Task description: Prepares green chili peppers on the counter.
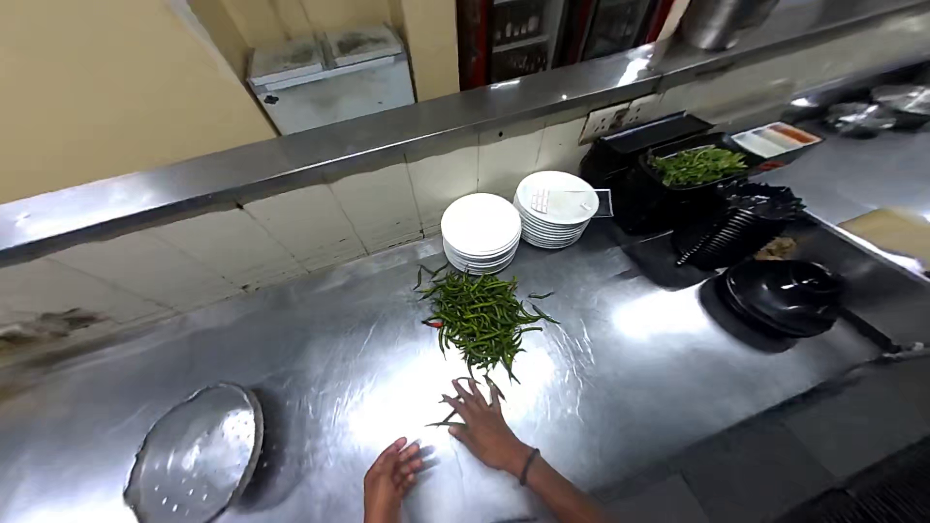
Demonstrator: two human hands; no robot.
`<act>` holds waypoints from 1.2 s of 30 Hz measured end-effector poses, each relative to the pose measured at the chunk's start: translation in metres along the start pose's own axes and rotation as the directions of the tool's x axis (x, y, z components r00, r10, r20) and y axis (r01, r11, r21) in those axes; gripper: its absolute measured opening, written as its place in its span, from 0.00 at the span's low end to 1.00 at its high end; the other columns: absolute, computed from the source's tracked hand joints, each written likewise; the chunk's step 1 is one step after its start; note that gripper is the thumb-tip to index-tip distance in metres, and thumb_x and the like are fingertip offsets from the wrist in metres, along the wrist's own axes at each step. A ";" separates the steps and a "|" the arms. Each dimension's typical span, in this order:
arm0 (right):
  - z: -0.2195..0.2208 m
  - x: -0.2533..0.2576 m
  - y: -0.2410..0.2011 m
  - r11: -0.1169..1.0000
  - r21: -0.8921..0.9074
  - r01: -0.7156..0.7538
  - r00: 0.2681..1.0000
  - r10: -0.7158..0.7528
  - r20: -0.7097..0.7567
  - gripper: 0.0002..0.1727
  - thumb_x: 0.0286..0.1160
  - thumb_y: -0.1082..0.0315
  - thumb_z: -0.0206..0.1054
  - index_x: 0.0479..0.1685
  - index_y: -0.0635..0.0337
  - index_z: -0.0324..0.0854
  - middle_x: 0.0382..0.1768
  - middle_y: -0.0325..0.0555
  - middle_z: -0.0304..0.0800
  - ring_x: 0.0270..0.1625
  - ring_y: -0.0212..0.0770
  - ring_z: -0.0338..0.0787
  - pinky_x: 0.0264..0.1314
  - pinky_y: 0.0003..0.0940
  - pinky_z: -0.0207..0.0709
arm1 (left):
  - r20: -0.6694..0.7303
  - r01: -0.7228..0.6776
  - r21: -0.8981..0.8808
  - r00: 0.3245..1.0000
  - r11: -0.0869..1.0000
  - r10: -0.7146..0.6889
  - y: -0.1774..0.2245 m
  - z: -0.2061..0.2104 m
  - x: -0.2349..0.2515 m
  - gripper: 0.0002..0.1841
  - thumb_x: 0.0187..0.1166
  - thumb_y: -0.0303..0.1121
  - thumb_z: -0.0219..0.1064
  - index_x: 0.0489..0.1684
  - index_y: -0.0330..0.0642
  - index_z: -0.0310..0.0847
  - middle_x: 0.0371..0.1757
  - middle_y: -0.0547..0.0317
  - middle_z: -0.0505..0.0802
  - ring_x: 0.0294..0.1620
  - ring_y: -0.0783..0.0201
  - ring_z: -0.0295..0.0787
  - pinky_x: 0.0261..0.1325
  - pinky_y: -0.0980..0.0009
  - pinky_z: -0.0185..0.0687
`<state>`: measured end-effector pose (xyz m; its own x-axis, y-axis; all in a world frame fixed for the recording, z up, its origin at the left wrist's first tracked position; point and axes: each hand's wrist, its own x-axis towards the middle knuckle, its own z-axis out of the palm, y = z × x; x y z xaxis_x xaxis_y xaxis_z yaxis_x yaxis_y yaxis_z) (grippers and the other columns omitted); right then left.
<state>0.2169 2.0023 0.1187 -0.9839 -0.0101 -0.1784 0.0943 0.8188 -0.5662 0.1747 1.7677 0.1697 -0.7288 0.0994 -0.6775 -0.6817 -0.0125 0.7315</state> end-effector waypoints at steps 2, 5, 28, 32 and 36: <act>-0.034 -0.005 -0.009 0.971 0.237 0.031 0.996 -0.011 -0.088 0.30 0.92 0.40 0.44 0.84 0.37 0.74 0.92 0.33 0.61 0.95 0.42 0.53 0.95 0.62 0.39 | -0.066 0.111 -0.137 0.990 0.984 -0.121 -0.021 0.000 -0.009 0.27 0.96 0.47 0.44 0.58 0.32 0.82 0.41 0.50 0.96 0.35 0.62 0.94 0.38 0.69 0.88; -0.073 -0.015 -0.015 0.308 0.951 0.022 1.000 0.008 -0.026 0.37 0.95 0.46 0.34 0.85 0.64 0.68 0.88 0.49 0.67 0.88 0.44 0.69 0.86 0.45 0.69 | 0.031 0.134 -0.602 0.989 0.787 -0.144 -0.042 0.010 -0.016 0.14 0.92 0.39 0.54 0.60 0.41 0.80 0.47 0.58 0.95 0.42 0.66 0.95 0.44 0.72 0.90; -0.049 -0.036 -0.031 0.914 0.293 0.281 0.958 -0.287 -0.026 0.39 0.92 0.39 0.38 0.94 0.54 0.58 0.92 0.47 0.60 0.94 0.45 0.58 0.92 0.72 0.43 | 0.122 -0.139 -0.513 0.965 0.847 0.232 0.059 0.113 -0.066 0.30 0.95 0.51 0.37 0.84 0.38 0.64 0.81 0.48 0.76 0.79 0.56 0.75 0.76 0.57 0.74; -0.035 -0.036 -0.072 0.548 0.812 -0.200 0.974 0.024 0.224 0.37 0.96 0.48 0.31 0.81 0.65 0.72 0.73 0.53 0.85 0.75 0.45 0.84 0.78 0.46 0.77 | 0.127 -0.757 0.017 0.650 0.653 0.750 0.033 0.083 -0.048 0.33 0.91 0.44 0.46 0.88 0.27 0.53 0.92 0.38 0.58 0.94 0.50 0.49 0.94 0.52 0.51; -0.036 -0.041 -0.120 0.043 0.944 -0.327 0.944 -0.021 0.328 0.46 0.86 0.31 0.18 0.69 0.55 0.72 0.51 0.39 0.92 0.57 0.36 0.91 0.64 0.42 0.85 | 0.520 -0.894 0.407 0.394 0.185 0.758 -0.024 0.036 0.001 0.42 0.91 0.62 0.29 0.73 0.39 0.80 0.86 0.47 0.75 0.90 0.52 0.62 0.93 0.43 0.47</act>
<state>0.2401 1.9248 0.2230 -0.8813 -0.2156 -0.4205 0.4693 -0.5031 -0.7257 0.1929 1.8043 0.1545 -0.7702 0.5473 0.3274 0.5516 0.3138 0.7728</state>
